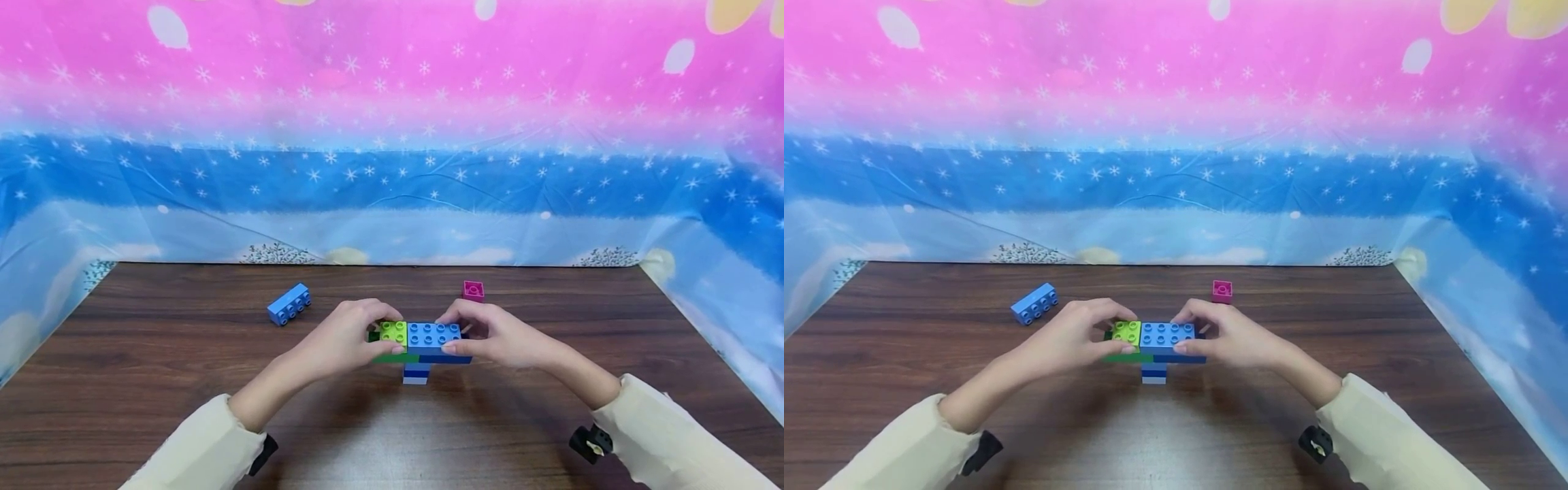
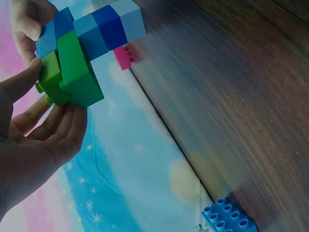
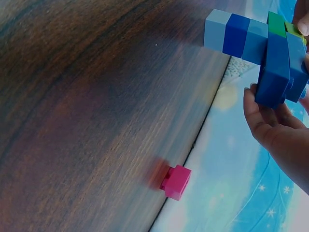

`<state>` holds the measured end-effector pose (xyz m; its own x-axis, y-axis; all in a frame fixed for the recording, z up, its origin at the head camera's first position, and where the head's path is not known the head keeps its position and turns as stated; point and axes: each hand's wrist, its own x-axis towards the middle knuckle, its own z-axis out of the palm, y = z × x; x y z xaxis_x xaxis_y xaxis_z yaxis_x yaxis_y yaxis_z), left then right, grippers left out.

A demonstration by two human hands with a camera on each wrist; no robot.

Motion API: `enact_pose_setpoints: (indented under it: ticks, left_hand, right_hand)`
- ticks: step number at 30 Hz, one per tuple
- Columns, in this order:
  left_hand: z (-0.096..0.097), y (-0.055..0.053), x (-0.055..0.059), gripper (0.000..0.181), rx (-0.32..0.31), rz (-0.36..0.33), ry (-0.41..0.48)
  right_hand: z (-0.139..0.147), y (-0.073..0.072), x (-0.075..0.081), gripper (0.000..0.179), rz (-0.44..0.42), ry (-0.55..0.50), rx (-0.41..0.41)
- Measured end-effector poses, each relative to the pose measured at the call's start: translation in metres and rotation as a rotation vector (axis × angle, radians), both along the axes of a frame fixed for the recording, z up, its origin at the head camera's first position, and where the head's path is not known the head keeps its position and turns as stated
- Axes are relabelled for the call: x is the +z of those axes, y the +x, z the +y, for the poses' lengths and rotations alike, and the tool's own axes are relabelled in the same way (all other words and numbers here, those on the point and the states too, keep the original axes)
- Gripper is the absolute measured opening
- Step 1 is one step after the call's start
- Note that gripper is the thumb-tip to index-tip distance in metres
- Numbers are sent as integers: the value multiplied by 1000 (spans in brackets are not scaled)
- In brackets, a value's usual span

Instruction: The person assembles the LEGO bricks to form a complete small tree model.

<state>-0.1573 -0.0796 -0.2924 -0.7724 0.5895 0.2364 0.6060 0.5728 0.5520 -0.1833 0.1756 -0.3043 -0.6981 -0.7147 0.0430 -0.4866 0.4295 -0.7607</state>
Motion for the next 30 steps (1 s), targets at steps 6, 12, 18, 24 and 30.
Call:
enact_pose_setpoints:
  ticks: [6,12,18,24,30]
  left_hand:
    - [0,0,-1,27,5,-24,15]
    - [-1,0,-5,26,-15,-30,39]
    - [-2,-1,-9,26,-25,-19,55]
    - [-3,-2,-12,26,-28,-21,71]
    - [-3,-3,-14,24,-40,-32,93]
  right_hand:
    - [0,0,0,26,4,1,-3]
    - [0,0,-1,26,1,1,-7]
    - [0,0,-1,26,4,2,-11]
    - [0,1,-1,26,3,2,-13]
    - [-1,1,0,25,2,0,-17]
